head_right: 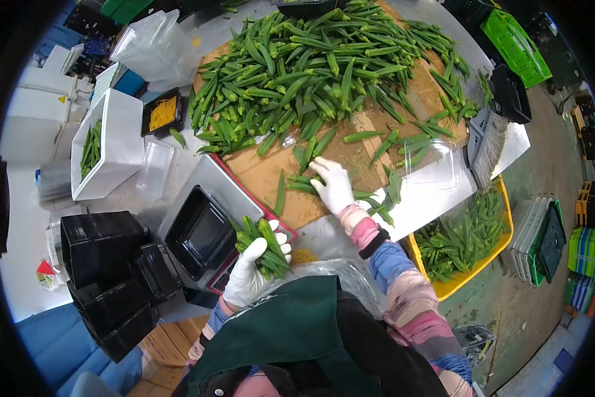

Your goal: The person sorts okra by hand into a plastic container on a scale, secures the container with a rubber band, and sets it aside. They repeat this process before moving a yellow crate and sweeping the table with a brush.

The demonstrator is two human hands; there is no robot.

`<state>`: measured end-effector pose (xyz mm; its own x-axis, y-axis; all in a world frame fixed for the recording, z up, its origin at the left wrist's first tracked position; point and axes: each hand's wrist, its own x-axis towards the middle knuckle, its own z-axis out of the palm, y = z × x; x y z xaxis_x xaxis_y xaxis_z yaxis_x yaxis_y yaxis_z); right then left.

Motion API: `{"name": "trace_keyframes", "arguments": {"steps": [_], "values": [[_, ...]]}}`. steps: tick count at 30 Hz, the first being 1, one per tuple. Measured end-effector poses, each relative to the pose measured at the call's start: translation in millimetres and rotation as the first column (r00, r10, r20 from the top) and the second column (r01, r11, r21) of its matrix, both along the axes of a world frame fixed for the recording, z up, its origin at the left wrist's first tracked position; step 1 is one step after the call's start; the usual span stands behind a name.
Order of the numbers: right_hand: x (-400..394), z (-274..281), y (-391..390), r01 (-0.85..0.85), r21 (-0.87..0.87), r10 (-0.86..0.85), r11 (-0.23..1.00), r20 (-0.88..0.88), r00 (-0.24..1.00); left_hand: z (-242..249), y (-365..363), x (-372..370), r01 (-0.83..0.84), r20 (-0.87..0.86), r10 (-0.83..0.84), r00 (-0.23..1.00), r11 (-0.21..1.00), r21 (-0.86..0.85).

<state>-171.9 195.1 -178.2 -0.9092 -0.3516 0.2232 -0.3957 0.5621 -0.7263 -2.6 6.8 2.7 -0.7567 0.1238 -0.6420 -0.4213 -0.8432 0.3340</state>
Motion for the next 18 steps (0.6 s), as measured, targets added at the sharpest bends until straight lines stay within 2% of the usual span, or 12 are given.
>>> {"name": "trace_keyframes", "arguments": {"steps": [1,4,5,7,8,11,12,15,18], "values": [[-3.3,15.2,8.7,0.010,0.001,-0.010,1.000,-0.011,1.000,-2.3,-0.4,1.0,-0.017,0.003,0.017,1.000,1.000,0.024],[-8.4,17.1,47.4,0.122,0.172,-0.121,0.978,-0.014,0.993,-4.7,-1.4,2.6,-0.040,0.000,0.040,0.999,0.998,0.046],[-8.3,12.6,62.3,0.138,0.074,-0.145,0.988,0.106,0.984,-5.3,-1.6,3.0,-0.043,-0.002,0.043,0.999,0.998,0.044],[-4.6,6.6,79.5,0.204,0.030,-0.206,0.979,0.109,0.973,-6.4,-1.1,3.8,-0.040,-0.003,0.040,0.999,0.998,0.051],[-3.1,3.1,86.6,0.205,0.047,-0.209,0.978,0.130,0.969,-7.0,-0.7,3.7,-0.036,-0.003,0.037,0.999,0.998,0.054],[-4.3,6.9,83.9,0.170,0.108,-0.175,0.980,0.039,0.984,-6.1,0.9,2.3,-0.020,0.003,0.020,1.000,0.999,0.046],[-6.1,8.8,79.2,0.177,0.185,-0.172,0.967,-0.042,0.984,-4.1,1.4,1.9,-0.017,0.004,0.017,1.000,0.999,0.043],[-17.1,7.7,73.3,0.206,0.407,-0.200,0.890,-0.058,0.978,-1.6,1.5,2.2,-0.019,0.005,0.018,1.000,0.999,0.031],[-30.0,12.9,82.3,0.078,0.423,-0.114,0.903,0.059,0.992,-1.6,0.6,3.6,-0.024,0.015,0.023,1.000,1.000,0.016]]}}
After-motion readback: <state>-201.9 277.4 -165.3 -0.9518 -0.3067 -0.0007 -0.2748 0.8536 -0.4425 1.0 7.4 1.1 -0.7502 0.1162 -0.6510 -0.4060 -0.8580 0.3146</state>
